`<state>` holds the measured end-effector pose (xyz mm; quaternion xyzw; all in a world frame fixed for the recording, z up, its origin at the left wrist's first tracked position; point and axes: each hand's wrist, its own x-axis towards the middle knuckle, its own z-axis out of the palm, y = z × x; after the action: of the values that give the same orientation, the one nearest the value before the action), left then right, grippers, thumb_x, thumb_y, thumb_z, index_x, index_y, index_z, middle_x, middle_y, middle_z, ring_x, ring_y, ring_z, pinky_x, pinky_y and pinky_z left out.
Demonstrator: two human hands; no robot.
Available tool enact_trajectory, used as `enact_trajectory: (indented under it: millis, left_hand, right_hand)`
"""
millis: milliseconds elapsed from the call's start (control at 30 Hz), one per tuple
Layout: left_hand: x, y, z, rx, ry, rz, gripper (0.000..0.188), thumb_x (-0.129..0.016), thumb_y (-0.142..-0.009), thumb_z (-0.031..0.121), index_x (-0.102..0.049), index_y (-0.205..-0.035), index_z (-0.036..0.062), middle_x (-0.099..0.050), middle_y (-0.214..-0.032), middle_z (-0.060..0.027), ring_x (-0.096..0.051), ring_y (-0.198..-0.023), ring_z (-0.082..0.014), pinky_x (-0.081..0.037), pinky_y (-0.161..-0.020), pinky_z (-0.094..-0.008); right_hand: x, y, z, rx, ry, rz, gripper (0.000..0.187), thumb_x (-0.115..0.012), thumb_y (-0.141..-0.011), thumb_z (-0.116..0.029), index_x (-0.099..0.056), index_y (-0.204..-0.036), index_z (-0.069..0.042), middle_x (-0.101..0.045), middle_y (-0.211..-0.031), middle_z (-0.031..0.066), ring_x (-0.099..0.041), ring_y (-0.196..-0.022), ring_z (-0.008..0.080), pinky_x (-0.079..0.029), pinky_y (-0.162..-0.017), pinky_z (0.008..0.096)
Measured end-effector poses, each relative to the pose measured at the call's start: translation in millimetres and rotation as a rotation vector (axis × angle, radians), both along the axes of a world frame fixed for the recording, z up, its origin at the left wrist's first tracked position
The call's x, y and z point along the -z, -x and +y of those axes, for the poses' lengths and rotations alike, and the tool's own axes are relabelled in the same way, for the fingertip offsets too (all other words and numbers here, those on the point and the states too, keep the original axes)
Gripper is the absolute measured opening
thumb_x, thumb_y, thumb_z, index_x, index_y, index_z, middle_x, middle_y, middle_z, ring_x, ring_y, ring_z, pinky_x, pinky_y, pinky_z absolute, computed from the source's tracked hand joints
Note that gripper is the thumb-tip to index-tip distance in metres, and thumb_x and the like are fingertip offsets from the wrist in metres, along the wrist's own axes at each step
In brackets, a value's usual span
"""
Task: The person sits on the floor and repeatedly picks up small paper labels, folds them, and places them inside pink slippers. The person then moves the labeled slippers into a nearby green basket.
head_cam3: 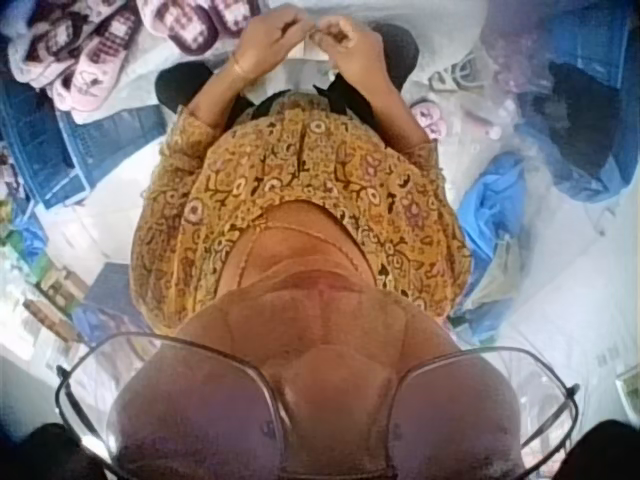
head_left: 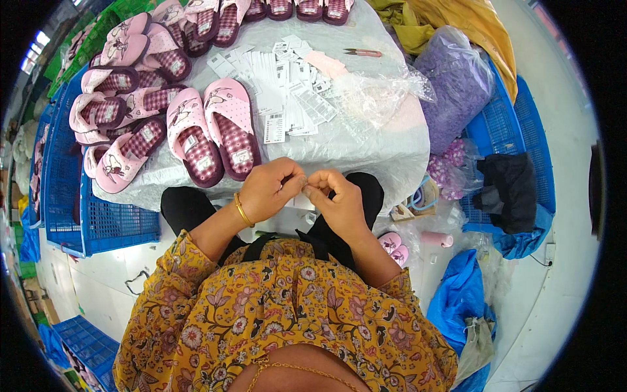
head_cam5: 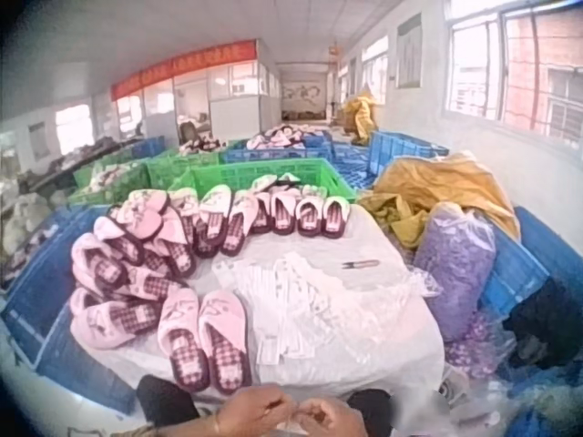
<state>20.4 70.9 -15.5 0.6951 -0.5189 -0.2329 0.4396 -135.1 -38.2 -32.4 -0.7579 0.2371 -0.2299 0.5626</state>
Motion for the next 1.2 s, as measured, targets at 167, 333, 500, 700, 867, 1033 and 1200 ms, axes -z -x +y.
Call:
enact_trajectory:
  millis: [167,333,500,700,867,1033,1200]
  left_hand:
    - [-7,-44,-54,-0.12,0.048,-0.185,0.013,-0.066,-0.087,0.014,-0.065,-0.09,0.0009,-0.066,-0.08,-0.0114,-0.062,-0.066,-0.0184,-0.048,-0.062,-0.0324]
    - [6,-104,-124,-0.241,-0.319,-0.492,0.03,-0.069,-0.082,0.035,-0.067,-0.1,0.012,-0.066,-0.1,-0.0114,-0.066,-0.091,-0.0301,-0.052,-0.081,-0.0407]
    - [16,-124,-151,-0.058,-0.494,-0.61,0.048,-0.068,-0.082,0.038,-0.062,-0.127,0.023,-0.056,-0.12,-0.0167,-0.062,-0.105,-0.0337,-0.05,-0.093,-0.0407]
    - [4,-130,-167,0.12,-0.497,-0.638,0.052,-0.071,-0.081,0.033,-0.059,-0.131,0.0255,-0.056,-0.118,-0.0158,-0.06,-0.11,-0.0331,-0.049,-0.094,-0.04]
    - [-2,-136,-177,0.29,-0.521,-0.632,0.044,-0.073,-0.077,0.024,-0.062,-0.119,0.0187,-0.056,-0.104,-0.0118,-0.057,-0.096,-0.0281,-0.048,-0.084,-0.038]
    - [-6,-143,-181,0.312,-0.431,-0.598,0.032,-0.074,-0.076,0.021,-0.063,-0.104,0.0134,-0.056,-0.096,-0.0095,-0.057,-0.09,-0.0251,-0.048,-0.078,-0.0365]
    - [-17,-150,-167,0.312,-0.293,-0.662,0.019,-0.071,-0.078,0.02,-0.064,-0.092,0.0107,-0.056,-0.093,-0.0073,-0.058,-0.089,-0.0251,-0.048,-0.078,-0.0364]
  right_hand:
    - [12,2,-8,0.074,-0.119,-0.082,0.017,-0.071,-0.088,-0.006,-0.067,-0.103,0.0,-0.071,-0.089,0.0062,-0.063,-0.079,0.0078,-0.05,-0.069,0.0243]
    - [15,3,-12,0.073,-0.138,-0.102,0.016,-0.071,-0.088,-0.006,-0.067,-0.103,0.0,-0.068,-0.088,0.0026,-0.061,-0.079,0.0072,-0.049,-0.071,0.0226]
    - [17,8,-20,0.093,-0.144,-0.059,0.016,-0.07,-0.089,-0.007,-0.067,-0.103,0.0,-0.07,-0.088,0.0045,-0.063,-0.079,0.0081,-0.05,-0.071,0.0239]
    - [24,11,-22,0.091,-0.191,-0.018,0.017,-0.07,-0.089,-0.006,-0.067,-0.104,0.0,-0.07,-0.089,0.0051,-0.062,-0.079,0.0078,-0.05,-0.071,0.0238]
    - [31,13,-22,0.081,-0.232,-0.047,0.017,-0.07,-0.089,-0.006,-0.066,-0.104,0.0,-0.069,-0.089,0.0049,-0.062,-0.08,0.008,-0.05,-0.072,0.0237]
    - [33,18,-24,0.11,-0.225,-0.06,0.016,-0.069,-0.089,-0.005,-0.066,-0.104,0.0,-0.069,-0.089,0.005,-0.063,-0.081,0.0083,-0.051,-0.073,0.0238]
    - [35,23,-25,0.12,-0.257,-0.075,0.015,-0.068,-0.089,-0.004,-0.066,-0.103,0.0,-0.069,-0.089,0.0035,-0.062,-0.081,0.0078,-0.05,-0.073,0.0236]
